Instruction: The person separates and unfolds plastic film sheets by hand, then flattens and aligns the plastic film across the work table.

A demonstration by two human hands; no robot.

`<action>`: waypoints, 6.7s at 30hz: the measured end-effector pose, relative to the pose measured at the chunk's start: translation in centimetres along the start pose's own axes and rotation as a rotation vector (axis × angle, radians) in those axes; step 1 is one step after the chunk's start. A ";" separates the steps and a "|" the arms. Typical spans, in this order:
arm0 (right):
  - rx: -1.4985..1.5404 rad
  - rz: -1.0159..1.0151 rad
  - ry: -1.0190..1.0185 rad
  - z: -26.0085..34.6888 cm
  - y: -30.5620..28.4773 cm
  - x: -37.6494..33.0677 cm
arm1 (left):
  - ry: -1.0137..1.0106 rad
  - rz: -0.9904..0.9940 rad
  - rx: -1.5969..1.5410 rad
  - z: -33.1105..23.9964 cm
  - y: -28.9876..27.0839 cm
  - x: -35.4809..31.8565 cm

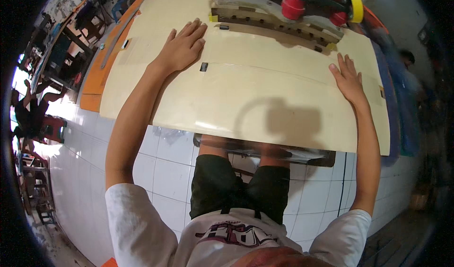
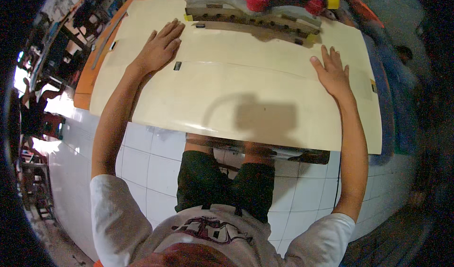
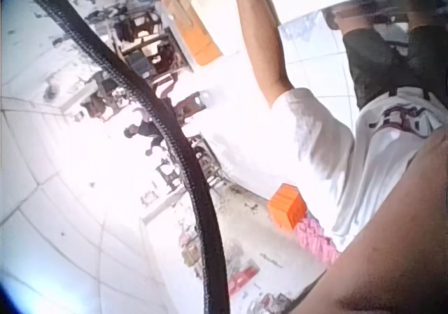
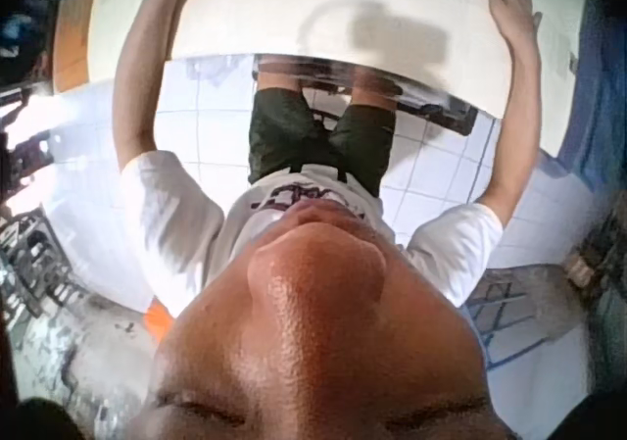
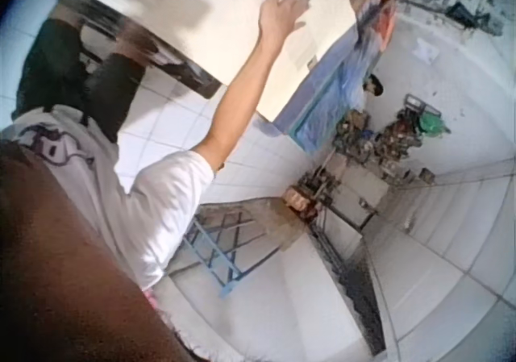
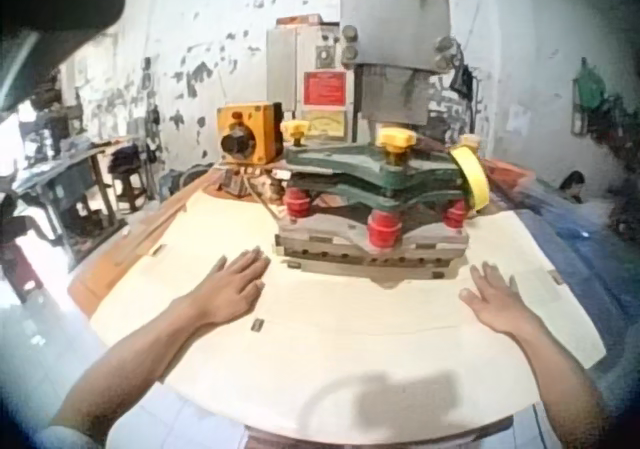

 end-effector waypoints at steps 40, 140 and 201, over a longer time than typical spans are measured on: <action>0.015 -0.047 -0.010 -0.4 0.3 0.4 | 0.008 -0.057 -0.036 -0.9 0.2 0.3; 0.002 -0.036 0.014 -0.1 0.1 -0.4 | -0.127 0.001 0.033 -0.5 -0.3 0.2; 0.013 -0.078 0.001 -0.7 0.3 0.0 | -0.103 -0.210 -0.216 1.6 -0.7 0.6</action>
Point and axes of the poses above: each hand's wrist, its own x-axis towards the middle knuckle, its own y-axis out of the palm, z = x × y, the point moved 4 cm from there along x, towards the middle knuckle, and after that the axes turned 4 degrees about -z, right-handed, at the moved point
